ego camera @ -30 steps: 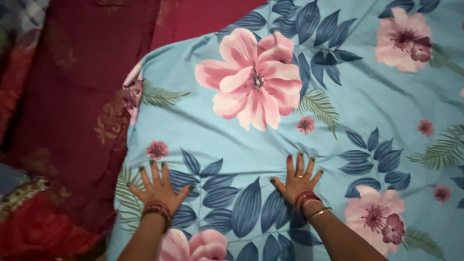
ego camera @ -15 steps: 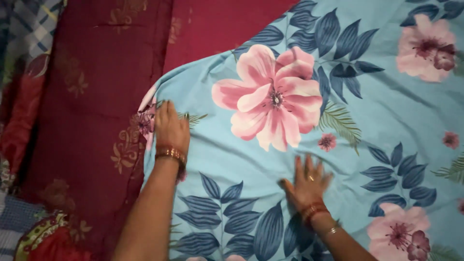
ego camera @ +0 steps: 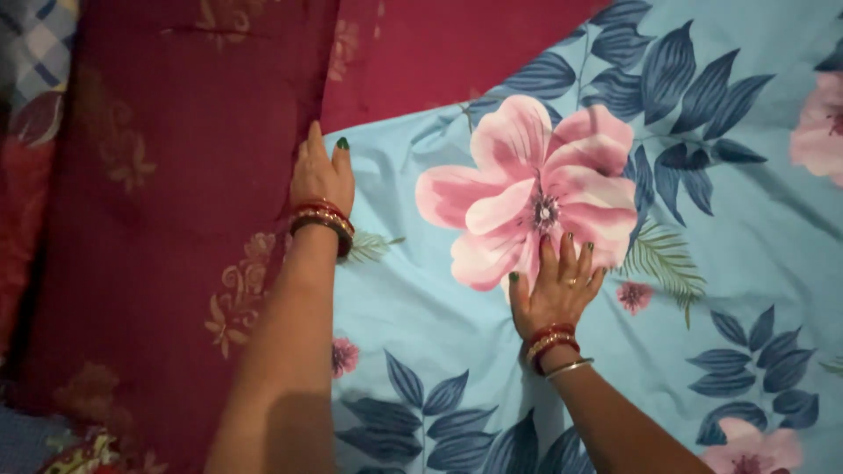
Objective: The person spreads a light blue floral sheet over a bed, smoothing it with both hands and tucking the edges under the mattress. The person adjusts the sheet repeatedly to remove wrinkles and align the pattern.
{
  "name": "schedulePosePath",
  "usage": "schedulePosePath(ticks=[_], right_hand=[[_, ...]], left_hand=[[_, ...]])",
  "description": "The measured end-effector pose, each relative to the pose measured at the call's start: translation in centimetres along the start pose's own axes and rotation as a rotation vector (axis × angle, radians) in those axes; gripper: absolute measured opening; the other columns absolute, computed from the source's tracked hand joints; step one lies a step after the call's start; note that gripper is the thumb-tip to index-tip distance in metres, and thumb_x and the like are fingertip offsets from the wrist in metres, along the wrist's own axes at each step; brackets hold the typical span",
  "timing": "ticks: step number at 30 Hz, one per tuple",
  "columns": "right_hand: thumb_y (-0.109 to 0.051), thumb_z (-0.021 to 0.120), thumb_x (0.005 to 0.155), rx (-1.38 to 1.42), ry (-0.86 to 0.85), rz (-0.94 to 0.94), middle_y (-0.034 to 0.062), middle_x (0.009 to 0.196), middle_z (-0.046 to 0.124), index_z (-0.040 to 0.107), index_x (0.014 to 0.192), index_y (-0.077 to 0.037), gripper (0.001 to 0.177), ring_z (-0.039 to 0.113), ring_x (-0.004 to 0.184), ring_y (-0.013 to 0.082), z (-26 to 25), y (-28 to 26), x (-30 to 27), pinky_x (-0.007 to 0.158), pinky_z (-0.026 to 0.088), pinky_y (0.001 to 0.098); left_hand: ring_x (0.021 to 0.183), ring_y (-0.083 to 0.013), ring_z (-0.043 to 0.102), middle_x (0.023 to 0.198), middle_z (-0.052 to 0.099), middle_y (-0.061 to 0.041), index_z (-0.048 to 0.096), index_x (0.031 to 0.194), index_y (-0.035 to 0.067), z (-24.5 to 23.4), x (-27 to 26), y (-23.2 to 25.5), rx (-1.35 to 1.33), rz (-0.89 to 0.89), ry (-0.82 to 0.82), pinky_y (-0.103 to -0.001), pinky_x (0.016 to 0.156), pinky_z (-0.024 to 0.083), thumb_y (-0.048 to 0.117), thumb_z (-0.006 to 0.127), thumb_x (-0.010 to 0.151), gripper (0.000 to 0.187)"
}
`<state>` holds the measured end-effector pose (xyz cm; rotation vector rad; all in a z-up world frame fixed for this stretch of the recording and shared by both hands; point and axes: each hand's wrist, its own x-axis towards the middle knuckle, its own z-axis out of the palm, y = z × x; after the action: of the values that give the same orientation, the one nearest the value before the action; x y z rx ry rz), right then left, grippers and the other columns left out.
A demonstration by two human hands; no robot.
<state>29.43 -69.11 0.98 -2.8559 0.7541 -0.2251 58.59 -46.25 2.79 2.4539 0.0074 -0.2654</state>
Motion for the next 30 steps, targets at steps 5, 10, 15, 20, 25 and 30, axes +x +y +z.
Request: schedulePosePath(ticks=[5,10,15,20,25,30], right_hand=[[-0.047,0.057,0.092,0.016,0.022,-0.010,0.0209,0.161,0.038,0.050,0.148,-0.006,0.069,0.022,0.153,0.0469,0.3,0.1,0.3,0.121,0.010,0.0706],[-0.046,0.056,0.093,0.025,0.023,-0.021,0.0210,0.160,0.039,0.050,0.146,-0.006,0.067,0.022,0.153,0.0475,0.6,0.4,0.3,0.121,0.011,0.0714],[-0.047,0.055,0.090,0.024,0.031,-0.017,0.0213,0.158,0.038,0.050,0.145,-0.006,0.069,0.023,0.151,0.0482,0.6,0.1,0.8,0.120,0.011,0.0718],[-0.047,0.053,0.091,0.021,0.018,-0.013,0.0217,0.158,0.038,0.049,0.145,-0.006,0.068,0.022,0.152,0.0489,0.7,0.2,0.6,0.121,0.011,0.0722],[-0.049,0.053,0.090,0.000,0.003,0.001,0.0209,0.157,0.039,0.049,0.144,-0.007,0.068,0.023,0.151,0.0485,0.9,0.4,0.7,0.119,0.012,0.0722],[-0.049,0.052,0.089,0.009,0.033,-0.020,0.0205,0.157,0.039,0.048,0.144,-0.008,0.069,0.024,0.150,0.0486,1.0,0.4,0.8,0.118,0.014,0.0730]], left_hand=[[0.120,-0.0383,0.058,0.127,0.062,-0.019,0.054,0.134,0.003,0.5,1.0,2.8,0.190,-0.042,0.135,-0.050,0.099,0.046,0.049,0.063,0.096,0.060],[0.117,-0.0377,0.060,0.123,0.064,-0.019,0.059,0.129,0.002,1.5,1.3,3.2,0.307,-0.070,0.187,-0.050,0.098,0.047,0.050,0.067,0.093,0.061],[0.111,-0.0379,0.062,0.119,0.065,-0.018,0.060,0.128,0.002,1.7,1.3,2.8,0.308,-0.031,0.253,-0.052,0.092,0.048,0.046,0.068,0.091,0.058],[0.110,-0.0373,0.062,0.118,0.065,-0.017,0.060,0.128,0.002,2.1,1.3,2.4,0.321,-0.010,0.276,-0.051,0.091,0.049,0.044,0.069,0.091,0.056],[0.109,-0.0374,0.063,0.116,0.066,-0.016,0.061,0.128,0.002,2.1,1.5,2.7,0.307,-0.029,0.253,-0.051,0.090,0.050,0.042,0.068,0.091,0.055],[0.109,-0.0375,0.064,0.115,0.066,-0.017,0.061,0.126,0.001,1.9,1.8,2.9,0.326,-0.030,0.236,-0.051,0.091,0.050,0.041,0.068,0.091,0.054]])
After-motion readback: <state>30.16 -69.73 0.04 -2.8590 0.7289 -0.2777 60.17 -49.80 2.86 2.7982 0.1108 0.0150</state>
